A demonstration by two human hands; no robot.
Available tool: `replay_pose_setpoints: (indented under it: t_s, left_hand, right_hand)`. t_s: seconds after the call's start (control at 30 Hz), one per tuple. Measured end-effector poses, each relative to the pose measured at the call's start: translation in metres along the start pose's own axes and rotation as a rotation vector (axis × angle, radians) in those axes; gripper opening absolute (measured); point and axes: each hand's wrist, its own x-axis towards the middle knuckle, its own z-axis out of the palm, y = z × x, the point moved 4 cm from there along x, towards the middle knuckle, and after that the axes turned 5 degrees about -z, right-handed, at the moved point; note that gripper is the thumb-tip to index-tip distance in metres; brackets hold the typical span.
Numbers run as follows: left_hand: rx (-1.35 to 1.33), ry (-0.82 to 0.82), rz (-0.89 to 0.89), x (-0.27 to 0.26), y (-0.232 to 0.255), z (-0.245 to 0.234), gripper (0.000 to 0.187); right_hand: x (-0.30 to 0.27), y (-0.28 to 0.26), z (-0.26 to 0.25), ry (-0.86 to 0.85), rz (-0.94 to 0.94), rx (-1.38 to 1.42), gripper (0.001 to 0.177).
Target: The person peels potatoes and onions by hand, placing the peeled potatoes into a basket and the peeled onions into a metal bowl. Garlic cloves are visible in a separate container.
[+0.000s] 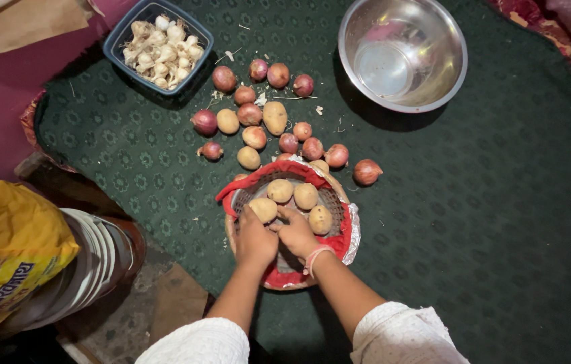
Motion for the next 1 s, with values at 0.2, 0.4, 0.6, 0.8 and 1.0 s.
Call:
replay_pose_setpoints:
  t_s: [0.2,0.4,0.6,0.8,1.0]
  left_hand:
    - [-0.222,-0.210,-0.201,-0.008,-0.004,0.010,0.092]
    - [0.102,-0.139,-0.046,-0.011,0.012,-0.013,0.087]
    - [0.077,-0.285,-0.089,-0.001,0.026,-0.037,0.089]
    - [-0.184,-0.103,0.118,0.032,0.050,-0.069,0.077]
    - [-0.177,-0.055,0.216,0.066,0.066,-0.090,0.068]
  right_hand:
    - [-0.004,-0.004,-0.002,-0.098,-0.024,-0.006,0.071]
    - [0.001,-0.006,-0.003,-0.054,0.029,-0.177,0.067]
    - [0.022,-0.029,-0.004,-0.060,-0.061,0.021,0.065]
    - [0.040,-0.089,-0.027,0.026,0.022,-0.203,0.043]
    - [0.062,-0.153,-0.038,0.137,-0.273,-0.383,0.045]
